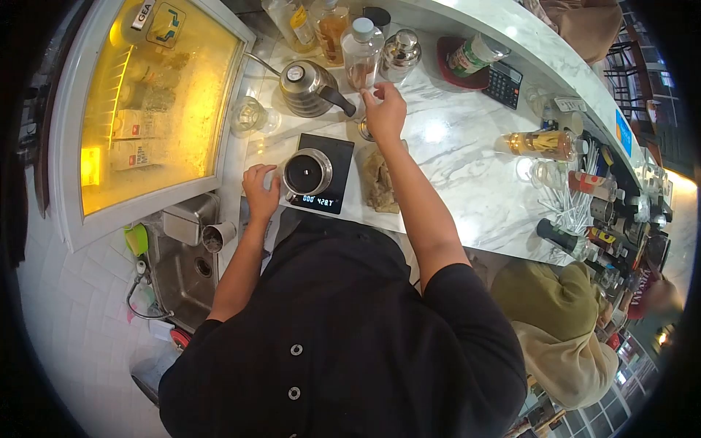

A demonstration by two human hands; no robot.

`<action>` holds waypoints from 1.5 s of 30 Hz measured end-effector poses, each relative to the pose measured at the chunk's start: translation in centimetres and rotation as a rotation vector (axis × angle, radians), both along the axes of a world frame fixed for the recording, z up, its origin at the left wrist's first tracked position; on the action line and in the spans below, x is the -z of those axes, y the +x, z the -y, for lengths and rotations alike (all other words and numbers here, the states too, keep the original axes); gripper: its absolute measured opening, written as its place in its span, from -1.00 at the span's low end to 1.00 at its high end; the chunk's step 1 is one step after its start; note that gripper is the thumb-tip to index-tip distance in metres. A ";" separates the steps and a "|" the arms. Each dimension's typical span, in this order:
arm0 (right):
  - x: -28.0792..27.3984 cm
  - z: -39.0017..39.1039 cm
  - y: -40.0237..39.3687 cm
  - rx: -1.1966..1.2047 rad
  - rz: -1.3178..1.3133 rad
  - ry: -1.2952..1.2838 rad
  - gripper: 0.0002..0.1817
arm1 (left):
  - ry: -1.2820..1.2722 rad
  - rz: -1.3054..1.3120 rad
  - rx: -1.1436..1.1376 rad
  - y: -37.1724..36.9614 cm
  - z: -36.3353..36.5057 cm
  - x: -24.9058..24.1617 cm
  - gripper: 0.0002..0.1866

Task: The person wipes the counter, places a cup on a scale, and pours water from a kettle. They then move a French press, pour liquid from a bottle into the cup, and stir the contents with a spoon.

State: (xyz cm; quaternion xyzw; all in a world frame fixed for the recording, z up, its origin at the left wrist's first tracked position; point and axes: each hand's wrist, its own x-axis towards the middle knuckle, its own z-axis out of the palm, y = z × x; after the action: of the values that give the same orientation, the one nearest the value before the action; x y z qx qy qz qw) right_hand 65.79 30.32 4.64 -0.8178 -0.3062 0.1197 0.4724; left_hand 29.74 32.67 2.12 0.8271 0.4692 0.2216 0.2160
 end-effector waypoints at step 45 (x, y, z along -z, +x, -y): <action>-1.9 10.5 -1.0 -0.290 0.233 -0.209 -0.53 | -0.384 0.490 0.104 0.3 5.1 -6.4 -0.54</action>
State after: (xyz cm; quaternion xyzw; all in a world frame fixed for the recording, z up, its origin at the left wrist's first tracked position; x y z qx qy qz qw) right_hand 64.78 19.86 6.55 -0.8181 -0.4591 0.1221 0.3242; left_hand 30.05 27.59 8.52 0.7160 0.3935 0.3105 0.4859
